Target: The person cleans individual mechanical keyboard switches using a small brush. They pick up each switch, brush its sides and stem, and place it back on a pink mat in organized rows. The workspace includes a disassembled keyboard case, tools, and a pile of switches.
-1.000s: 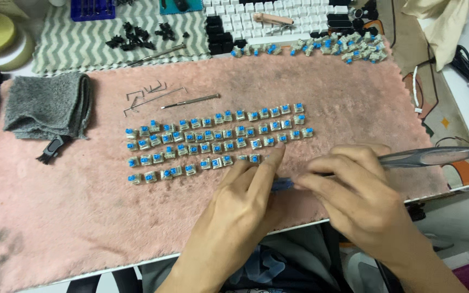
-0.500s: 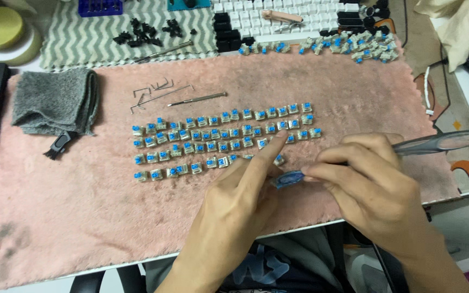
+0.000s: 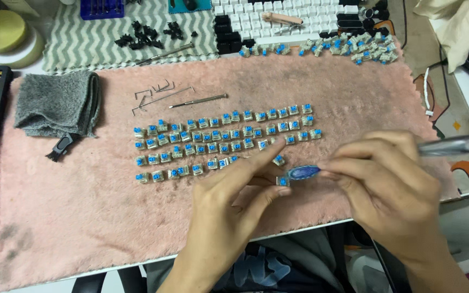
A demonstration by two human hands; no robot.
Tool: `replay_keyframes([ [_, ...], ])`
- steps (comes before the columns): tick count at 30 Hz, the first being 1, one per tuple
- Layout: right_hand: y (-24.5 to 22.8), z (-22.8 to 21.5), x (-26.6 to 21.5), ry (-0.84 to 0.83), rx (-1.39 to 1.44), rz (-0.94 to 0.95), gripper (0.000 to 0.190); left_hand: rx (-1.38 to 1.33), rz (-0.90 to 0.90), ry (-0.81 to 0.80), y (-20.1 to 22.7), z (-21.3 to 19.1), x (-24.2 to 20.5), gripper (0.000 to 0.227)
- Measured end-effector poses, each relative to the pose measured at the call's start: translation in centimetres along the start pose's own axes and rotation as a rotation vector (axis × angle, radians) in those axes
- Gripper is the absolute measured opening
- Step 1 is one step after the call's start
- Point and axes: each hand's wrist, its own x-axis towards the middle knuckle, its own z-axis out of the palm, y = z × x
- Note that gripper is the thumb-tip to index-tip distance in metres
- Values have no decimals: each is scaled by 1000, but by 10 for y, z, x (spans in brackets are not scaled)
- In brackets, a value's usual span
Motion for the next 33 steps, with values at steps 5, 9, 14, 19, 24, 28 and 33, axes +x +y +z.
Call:
replay_keyframes([
  [5, 2, -3, -2, -28, -14, -50, 4, -215, -136, -1, -5, 5, -2, 38],
  [9, 2, -8, -5, 43, -10, 68, 11, -691, -406, -44, -24, 8, -10, 25],
  [14, 2, -7, -6, 4, 41, -17, 7, -1088, -603, -163, -40, 4, -18, 26],
  [19, 5, -6, -8, 4, 26, -32, 9, -1273, -660, -152, -54, 19, -28, 21],
  [24, 25, -9, -21, -3, -5, -153, 14, -1022, -675, -121, -43, 11, -13, 21],
  [28, 40, -17, -33, 25, -34, -85, 7, -522, -375, -44, -8, 7, 12, 25],
  [33, 53, -18, -40, 174, -2, 65, 10, 469, 322, -95, -20, 25, 26, 7],
])
